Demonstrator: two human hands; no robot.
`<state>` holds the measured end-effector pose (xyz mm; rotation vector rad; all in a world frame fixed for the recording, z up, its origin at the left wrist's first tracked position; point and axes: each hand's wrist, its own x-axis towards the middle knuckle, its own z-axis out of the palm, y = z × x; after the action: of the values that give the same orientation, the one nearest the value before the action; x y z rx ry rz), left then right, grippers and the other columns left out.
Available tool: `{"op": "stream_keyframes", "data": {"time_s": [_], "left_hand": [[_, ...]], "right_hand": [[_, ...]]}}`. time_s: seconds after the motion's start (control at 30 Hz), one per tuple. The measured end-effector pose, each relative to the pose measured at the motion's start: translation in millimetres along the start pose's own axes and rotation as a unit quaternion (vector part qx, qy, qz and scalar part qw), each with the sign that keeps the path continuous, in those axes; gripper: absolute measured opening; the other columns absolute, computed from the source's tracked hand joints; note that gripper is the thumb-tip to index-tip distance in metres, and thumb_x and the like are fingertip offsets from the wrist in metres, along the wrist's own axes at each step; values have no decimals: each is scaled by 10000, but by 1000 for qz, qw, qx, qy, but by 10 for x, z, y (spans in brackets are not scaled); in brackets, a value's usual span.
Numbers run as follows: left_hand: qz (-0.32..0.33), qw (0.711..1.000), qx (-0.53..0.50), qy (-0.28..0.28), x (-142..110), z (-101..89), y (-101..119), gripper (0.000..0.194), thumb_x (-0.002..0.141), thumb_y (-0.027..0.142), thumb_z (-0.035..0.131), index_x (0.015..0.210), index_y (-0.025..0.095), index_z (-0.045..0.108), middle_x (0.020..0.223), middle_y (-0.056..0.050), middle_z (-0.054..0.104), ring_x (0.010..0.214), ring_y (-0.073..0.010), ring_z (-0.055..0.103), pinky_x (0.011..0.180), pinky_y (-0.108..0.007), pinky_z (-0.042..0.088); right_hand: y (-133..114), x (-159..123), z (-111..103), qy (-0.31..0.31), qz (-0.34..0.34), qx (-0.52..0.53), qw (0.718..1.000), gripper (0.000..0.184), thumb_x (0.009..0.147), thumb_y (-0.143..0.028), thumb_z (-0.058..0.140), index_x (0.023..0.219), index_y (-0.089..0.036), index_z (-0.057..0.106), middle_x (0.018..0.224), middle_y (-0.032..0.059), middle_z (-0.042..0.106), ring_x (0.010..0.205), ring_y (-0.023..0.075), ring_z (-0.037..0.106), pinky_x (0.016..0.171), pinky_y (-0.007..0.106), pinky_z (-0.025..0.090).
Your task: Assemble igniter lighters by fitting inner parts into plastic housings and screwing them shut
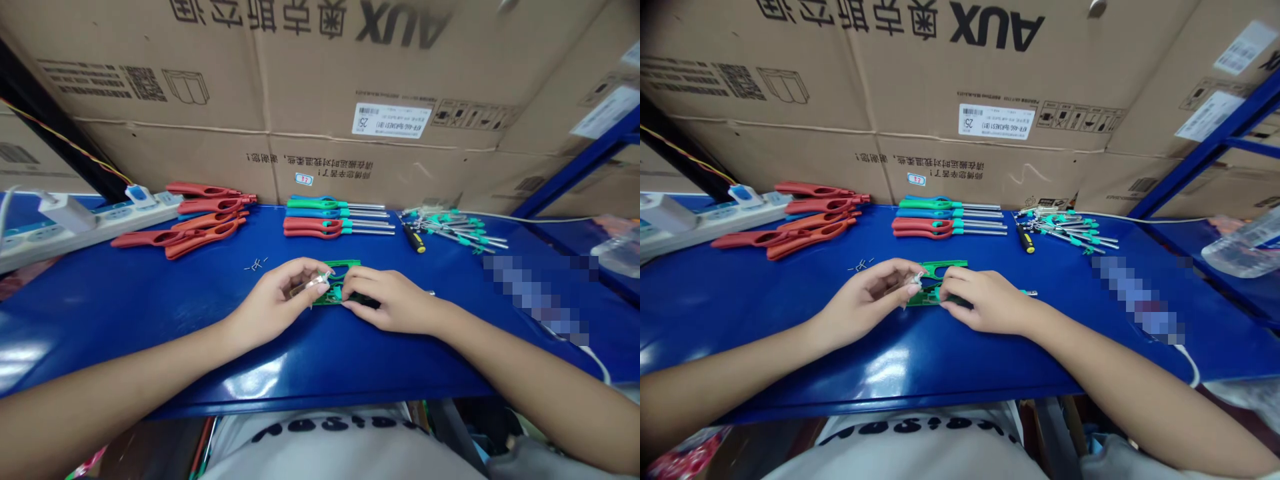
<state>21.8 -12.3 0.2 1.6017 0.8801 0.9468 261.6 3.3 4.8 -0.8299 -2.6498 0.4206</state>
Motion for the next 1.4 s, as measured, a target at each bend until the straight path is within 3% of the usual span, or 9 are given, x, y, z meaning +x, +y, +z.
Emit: {"op": "stream_keyframes", "data": {"time_s": [0.2, 0.43, 0.67, 0.83, 0.97, 1.1, 1.4], "left_hand": [[-4, 1000, -8, -20, 1, -13, 20, 218, 915, 285, 660, 1096, 167, 625, 885, 3, 618, 772, -108, 558, 725, -245, 470], [15, 999, -3, -31, 2, -32, -7, 181, 914, 246, 661, 1076, 188, 607, 903, 15, 605, 778, -101, 554, 700, -235, 467], [30, 999, -7, -27, 0, -33, -31, 184, 906, 221, 672, 1066, 191, 588, 898, 18, 586, 806, -103, 555, 698, -227, 470], [24, 999, -20, -29, -8, -24, -21, 170, 898, 210, 683, 1034, 197, 582, 903, 25, 586, 764, -88, 558, 675, -219, 490], [6, 998, -51, -36, -6, -11, -11, 206, 884, 222, 699, 1044, 198, 571, 879, 25, 617, 737, -101, 604, 654, -236, 525], [-13, 998, -44, -32, 8, -15, -12, 252, 856, 225, 726, 1073, 187, 603, 909, -1, 697, 805, -120, 659, 708, -244, 540], [-40, 999, 34, -9, 48, -60, -62, 198, 847, 316, 736, 984, 174, 750, 883, -35, 755, 763, -156, 682, 739, -288, 559]], "right_hand": [[0, -2, -19, 19, 10, 60, 998, 47, 943, -205, 574, 970, -196, 611, 950, 26, 648, 787, 126, 580, 686, 240, 445], [36, -9, -17, 50, 25, 111, 992, 33, 914, -202, 617, 915, -174, 634, 845, 0, 611, 585, 69, 464, 593, 215, 405], [6, 25, -18, 77, 100, 175, 976, 81, 883, -236, 649, 853, -160, 650, 590, -64, 509, 450, 47, 415, 480, 191, 349], [-3, 15, -10, 53, 165, 248, 953, 123, 882, -291, 660, 859, -175, 626, 487, -86, 486, 389, 60, 460, 435, 182, 358], [8, 17, 25, 17, 217, 353, 910, 165, 901, -342, 649, 912, -195, 575, 498, -55, 606, 425, 119, 614, 458, 200, 471], [10, 38, 51, 17, 217, 402, 889, 179, 895, -340, 663, 930, -193, 569, 567, -20, 674, 523, 146, 691, 531, 225, 546], [-25, 48, 48, 49, 163, 318, 933, 200, 917, -351, 633, 955, -159, 674, 641, -18, 635, 485, 100, 629, 483, 204, 521]]}}
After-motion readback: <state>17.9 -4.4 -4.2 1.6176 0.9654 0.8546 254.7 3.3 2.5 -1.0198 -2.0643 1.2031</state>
